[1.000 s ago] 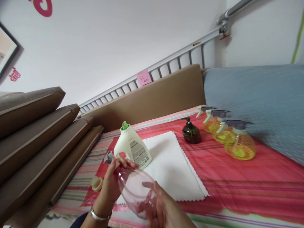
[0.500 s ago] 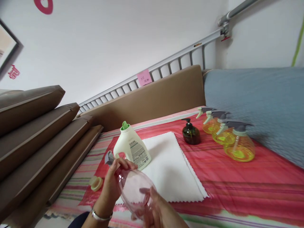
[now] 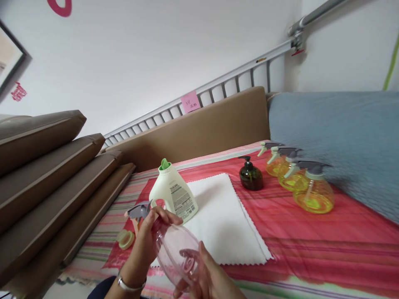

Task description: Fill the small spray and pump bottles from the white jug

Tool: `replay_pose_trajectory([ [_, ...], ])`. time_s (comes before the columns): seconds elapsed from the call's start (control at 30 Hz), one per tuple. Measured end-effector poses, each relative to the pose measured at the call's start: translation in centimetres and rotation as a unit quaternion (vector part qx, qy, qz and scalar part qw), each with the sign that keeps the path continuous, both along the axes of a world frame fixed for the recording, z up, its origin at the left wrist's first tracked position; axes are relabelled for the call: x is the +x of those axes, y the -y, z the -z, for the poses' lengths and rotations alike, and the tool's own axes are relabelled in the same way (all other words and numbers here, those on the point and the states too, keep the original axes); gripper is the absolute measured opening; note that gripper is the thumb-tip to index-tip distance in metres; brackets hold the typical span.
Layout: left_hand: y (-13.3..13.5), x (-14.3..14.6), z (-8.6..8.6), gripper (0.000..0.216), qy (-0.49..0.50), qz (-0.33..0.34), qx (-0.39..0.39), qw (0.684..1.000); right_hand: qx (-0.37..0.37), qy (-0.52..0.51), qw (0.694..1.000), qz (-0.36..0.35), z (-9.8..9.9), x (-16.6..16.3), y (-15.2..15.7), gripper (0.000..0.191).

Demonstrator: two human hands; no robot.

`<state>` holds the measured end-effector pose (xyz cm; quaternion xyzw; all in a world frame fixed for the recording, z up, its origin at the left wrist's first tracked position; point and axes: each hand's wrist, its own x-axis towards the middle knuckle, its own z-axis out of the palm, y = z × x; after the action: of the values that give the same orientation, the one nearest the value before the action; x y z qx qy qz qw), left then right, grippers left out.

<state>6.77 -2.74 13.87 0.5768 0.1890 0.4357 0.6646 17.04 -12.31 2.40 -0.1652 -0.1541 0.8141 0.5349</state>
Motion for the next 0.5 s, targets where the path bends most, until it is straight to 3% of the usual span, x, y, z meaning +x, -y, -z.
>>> replay_pose_trajectory([
  [0.03, 0.0, 0.0, 0.0, 0.033, 0.009, -0.004, -0.009, 1.000, -0.004, -0.018, 1.000, -0.014, 0.1, 0.0, 0.0, 0.076],
  [0.1, 0.0, 0.0, -0.1, 0.033, 0.022, -0.021, -0.021, 0.999, 0.002, -0.027, 0.999, 0.021, 0.2, -0.3, 0.0, 0.075],
  [0.2, 0.1, -0.1, -0.3, 0.032, 0.016, -0.028, -0.020, 0.999, 0.025, -0.003, 0.995, 0.095, 0.3, -0.7, -0.4, 0.098],
  [0.37, 0.3, -0.2, -0.3, 0.034, 0.013, 0.025, -0.062, 0.998, -0.035, -0.060, 0.997, -0.042, -0.8, -0.5, -0.3, 0.089],
  [0.5, -0.1, -0.3, 0.0, 0.032, 0.021, -0.014, -0.078, 0.997, -0.019, -0.050, 0.998, 0.028, -1.6, -0.3, 0.4, 0.077],
])
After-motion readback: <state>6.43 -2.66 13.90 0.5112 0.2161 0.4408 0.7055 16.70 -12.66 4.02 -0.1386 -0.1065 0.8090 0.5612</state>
